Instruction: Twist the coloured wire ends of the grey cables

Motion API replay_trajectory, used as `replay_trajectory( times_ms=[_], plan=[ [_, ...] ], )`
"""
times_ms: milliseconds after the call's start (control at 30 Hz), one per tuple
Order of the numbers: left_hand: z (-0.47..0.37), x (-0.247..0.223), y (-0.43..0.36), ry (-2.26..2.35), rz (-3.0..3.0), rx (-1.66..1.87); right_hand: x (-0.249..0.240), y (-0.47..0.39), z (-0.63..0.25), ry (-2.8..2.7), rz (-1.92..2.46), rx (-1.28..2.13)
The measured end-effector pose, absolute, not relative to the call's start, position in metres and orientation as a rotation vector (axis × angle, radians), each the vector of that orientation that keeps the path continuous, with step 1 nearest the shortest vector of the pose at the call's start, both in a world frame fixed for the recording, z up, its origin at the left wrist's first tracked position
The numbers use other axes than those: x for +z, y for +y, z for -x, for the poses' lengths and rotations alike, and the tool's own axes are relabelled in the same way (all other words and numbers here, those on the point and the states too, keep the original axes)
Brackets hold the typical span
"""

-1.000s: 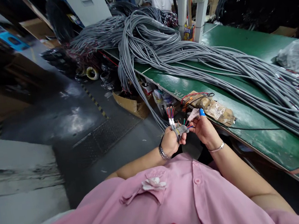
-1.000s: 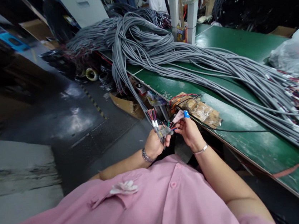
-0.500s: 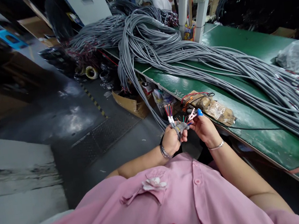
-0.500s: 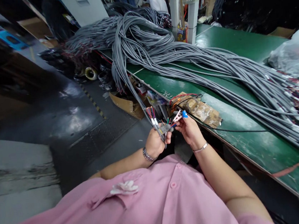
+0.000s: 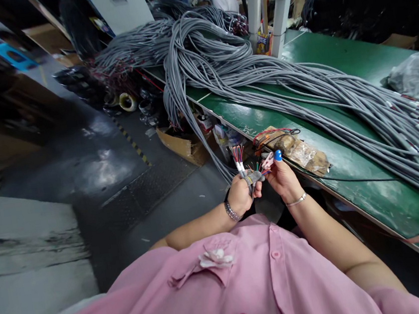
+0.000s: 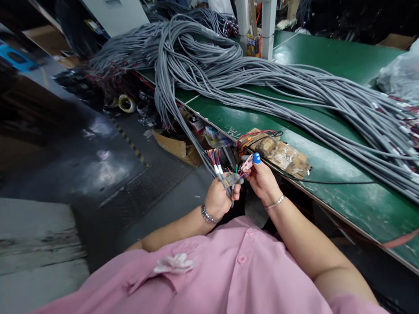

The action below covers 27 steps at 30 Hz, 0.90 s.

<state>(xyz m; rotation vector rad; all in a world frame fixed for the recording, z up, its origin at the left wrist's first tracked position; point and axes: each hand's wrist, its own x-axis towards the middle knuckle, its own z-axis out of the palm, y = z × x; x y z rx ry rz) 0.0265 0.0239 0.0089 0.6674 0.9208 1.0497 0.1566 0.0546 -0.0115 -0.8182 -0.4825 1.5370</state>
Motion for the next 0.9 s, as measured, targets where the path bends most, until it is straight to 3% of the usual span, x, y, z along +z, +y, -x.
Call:
replay_trajectory(
  times_ms=[467,900],
  plan=[
    [-0.017,0.001,0.013,0.922,-0.786,1.06,0.006,0.033,-0.177,-0.746,0.986,1.867],
    [-0.014,-0.008,0.008,0.912,-1.076,0.751,0.018,0.015,-0.174,-1.272,1.077,1.562]
  ],
)
